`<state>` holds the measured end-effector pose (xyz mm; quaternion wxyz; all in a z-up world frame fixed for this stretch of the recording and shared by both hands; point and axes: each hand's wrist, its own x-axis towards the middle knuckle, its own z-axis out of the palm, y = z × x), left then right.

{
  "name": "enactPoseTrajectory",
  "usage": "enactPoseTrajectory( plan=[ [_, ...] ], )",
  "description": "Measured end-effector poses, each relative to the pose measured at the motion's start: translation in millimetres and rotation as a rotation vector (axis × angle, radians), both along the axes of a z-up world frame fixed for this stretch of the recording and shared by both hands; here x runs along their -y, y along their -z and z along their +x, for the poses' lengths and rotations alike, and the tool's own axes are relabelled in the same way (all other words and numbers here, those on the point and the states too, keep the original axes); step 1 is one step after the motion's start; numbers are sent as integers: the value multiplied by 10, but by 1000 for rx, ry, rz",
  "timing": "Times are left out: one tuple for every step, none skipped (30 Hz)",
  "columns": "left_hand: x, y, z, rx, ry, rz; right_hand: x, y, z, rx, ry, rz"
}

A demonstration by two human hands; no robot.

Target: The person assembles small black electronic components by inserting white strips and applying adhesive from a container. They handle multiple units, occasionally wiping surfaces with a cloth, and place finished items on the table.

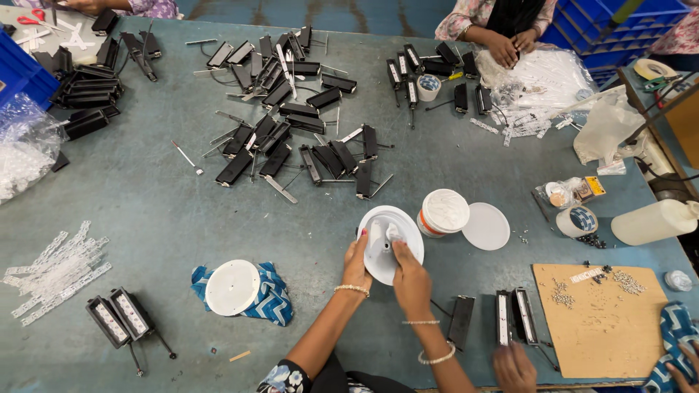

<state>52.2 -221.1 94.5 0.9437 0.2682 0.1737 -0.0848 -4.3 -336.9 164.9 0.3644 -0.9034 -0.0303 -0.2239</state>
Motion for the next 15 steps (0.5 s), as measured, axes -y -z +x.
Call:
enactPoseTrajectory(
  plan=[
    [-21,-26,-21,-10,-12,44,-41,-31,-48,1,2,-50],
    [-42,-48,-34,-19,-24,87,-59,-62,-84,-35,13,-40],
    [-68,-64,-52,6,-27,93,-54,-90,-113,-73,23,-30],
    [-91,-77,-68,31,-30,99,-36,-111,-119,-110,33,-19],
    [-120,-88,-87,55,-32,106,-5,-122,-108,-105,33,26],
    [-138,-98,-109,73,-45,131,63,-132,-72,-101,32,71],
    [-138,-107,-133,92,-58,155,148,-129,-25,-95,32,115],
    [-140,-116,-162,111,-70,179,216,-107,37,-162,65,205],
    [-140,-129,-190,135,-64,201,279,-75,115,-229,101,296],
    [-139,-143,-231,160,-57,224,336,-31,170,-295,137,387],
    [-133,-162,-253,187,-51,246,383,18,223,-292,156,360],
    [-121,-183,-282,209,-46,298,412,70,276,-288,176,333],
    [-114,-205,-321,229,-44,350,425,116,320,-286,193,306],
    [-108,-232,-340,249,-42,402,431,151,354,-306,201,334],
    [-109,-255,-365,265,-29,421,423,179,370,-330,209,363]
  ],
)
